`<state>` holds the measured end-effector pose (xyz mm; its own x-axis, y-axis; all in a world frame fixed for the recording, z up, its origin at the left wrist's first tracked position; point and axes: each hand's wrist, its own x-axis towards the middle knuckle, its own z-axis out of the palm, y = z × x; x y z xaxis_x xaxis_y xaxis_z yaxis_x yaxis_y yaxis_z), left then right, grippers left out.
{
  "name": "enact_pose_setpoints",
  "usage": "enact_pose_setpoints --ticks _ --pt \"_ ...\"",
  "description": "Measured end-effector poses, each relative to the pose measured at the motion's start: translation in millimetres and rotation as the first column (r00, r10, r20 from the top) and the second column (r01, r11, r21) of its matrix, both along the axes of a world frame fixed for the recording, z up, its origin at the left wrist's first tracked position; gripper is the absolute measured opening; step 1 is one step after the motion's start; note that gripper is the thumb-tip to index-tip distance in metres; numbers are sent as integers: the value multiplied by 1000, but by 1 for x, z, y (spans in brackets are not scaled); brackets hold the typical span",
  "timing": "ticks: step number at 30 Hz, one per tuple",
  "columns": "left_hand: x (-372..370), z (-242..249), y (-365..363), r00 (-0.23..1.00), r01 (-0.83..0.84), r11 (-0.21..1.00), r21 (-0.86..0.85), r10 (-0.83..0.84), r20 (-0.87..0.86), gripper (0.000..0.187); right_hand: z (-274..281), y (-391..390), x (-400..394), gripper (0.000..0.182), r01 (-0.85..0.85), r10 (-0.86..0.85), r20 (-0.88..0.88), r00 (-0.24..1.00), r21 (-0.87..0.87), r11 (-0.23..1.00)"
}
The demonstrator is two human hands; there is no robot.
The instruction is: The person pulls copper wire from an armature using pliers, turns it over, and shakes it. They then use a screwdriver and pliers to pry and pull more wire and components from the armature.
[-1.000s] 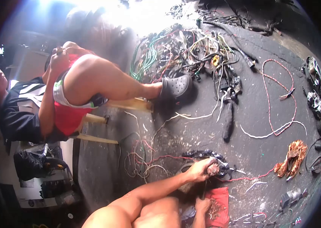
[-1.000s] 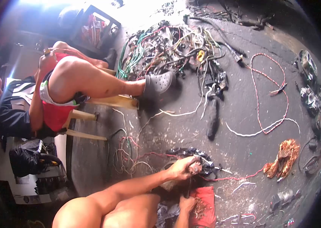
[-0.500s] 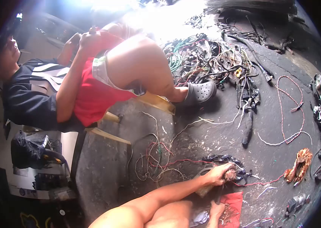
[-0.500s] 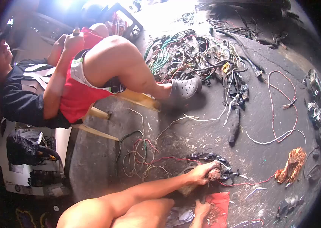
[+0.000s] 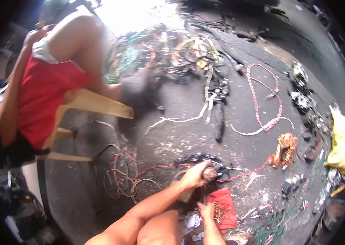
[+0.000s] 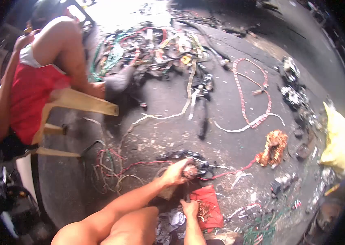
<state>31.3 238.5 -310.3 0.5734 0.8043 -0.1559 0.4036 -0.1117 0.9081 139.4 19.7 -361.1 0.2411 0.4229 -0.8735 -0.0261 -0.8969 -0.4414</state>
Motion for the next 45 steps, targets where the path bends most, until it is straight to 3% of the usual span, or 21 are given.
enact_pose_setpoints --ticks 2,7,12,13,18,20,22,24,27,38,41,42,44,45 --pt "5 -2 -2 999 24 999 -28 -23 36 52 13 8 -2 22 120 -126 -71 989 -78 990" --pt "2 -2 1 999 -33 992 -122 33 -2 47 16 7 -2 28 95 -101 -67 993 -92 991" --pt "2 -9 -3 999 -45 996 -82 45 3 52 5 2 -2 19 24 -25 -20 999 -65 998" --pt "2 -9 -3 997 -61 996 -58 63 32 53 31 20 -2 18 6 -5 10 1000 -97 995" --pt "0 -8 -3 997 -64 995 -76 67 29 56 6 2 0 19 57 -61 -41 997 -91 994" --pt "0 -16 -7 993 -102 995 12 101 53 57 12 5 0 30 37 -39 -38 999 -69 997" --pt "3 -21 -12 992 -123 985 -120 122 -19 56 25 12 2 33 -189 186 162 969 9 982" --pt "3 -20 -8 993 -115 993 -18 114 -36 57 8 0 2 36 -166 166 114 979 -8 986" --pt "2 -11 -3 995 -94 994 -48 93 -26 59 13 6 0 25 -6 3 -31 1000 -101 995" --pt "2 -7 -3 994 -106 992 -72 103 -48 60 21 13 0 24 -15 13 -30 999 -91 996" --pt "-3 4 1 987 -135 923 -361 158 36 63 40 26 0 23 -6 5 -18 1000 -55 998" --pt "-7 11 3 988 -131 923 -363 153 34 63 37 26 -1 23 0 -1 -20 1000 -58 998" --pt "-17 23 1 961 -106 966 -236 161 225 63 34 19 0 29 -54 54 32 998 15 998" --pt "-23 37 4 951 -64 978 -198 120 285 64 35 18 2 37 -228 205 233 951 77 971"
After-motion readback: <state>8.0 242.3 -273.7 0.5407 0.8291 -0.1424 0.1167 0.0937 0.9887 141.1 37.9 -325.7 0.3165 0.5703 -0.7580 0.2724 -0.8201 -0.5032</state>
